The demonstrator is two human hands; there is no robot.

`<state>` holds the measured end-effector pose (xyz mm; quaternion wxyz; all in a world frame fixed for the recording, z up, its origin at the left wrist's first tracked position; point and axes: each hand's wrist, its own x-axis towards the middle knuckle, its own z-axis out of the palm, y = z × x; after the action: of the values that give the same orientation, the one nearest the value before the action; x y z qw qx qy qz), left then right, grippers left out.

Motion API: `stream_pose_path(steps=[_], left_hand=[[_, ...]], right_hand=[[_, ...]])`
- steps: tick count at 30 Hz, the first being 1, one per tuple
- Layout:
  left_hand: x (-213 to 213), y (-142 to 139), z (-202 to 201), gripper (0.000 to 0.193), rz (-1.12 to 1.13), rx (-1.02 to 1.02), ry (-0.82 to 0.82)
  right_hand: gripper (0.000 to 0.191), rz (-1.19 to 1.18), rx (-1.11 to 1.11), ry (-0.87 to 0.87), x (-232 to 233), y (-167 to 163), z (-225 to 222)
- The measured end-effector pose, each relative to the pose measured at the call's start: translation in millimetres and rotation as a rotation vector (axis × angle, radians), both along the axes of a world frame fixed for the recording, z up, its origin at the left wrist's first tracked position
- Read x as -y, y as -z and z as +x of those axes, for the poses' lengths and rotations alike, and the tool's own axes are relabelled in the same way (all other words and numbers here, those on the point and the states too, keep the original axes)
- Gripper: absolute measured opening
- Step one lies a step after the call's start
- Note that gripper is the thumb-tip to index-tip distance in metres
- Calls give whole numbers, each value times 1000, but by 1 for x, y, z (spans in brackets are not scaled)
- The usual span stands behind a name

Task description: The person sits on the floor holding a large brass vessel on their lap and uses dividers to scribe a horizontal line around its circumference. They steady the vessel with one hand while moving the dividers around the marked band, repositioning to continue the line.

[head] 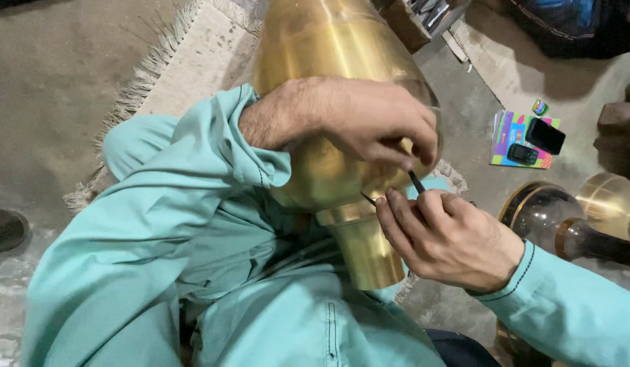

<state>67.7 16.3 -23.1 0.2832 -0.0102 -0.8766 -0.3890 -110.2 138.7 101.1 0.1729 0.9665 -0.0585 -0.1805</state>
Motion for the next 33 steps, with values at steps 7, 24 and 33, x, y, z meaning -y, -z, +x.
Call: stream_pose_path(steps=[7, 24, 33], left_hand=[[-17, -14, -19, 33, -57, 112, -63], [-47, -12, -27, 38, -140, 173, -272], [-46, -11, -29, 43, -156, 204, -286]], right_hand=[[54, -39, 55, -90, 0, 8, -31], [17, 466, 53, 159, 34, -2, -96], [49, 601, 795, 919, -15, 30, -90]])
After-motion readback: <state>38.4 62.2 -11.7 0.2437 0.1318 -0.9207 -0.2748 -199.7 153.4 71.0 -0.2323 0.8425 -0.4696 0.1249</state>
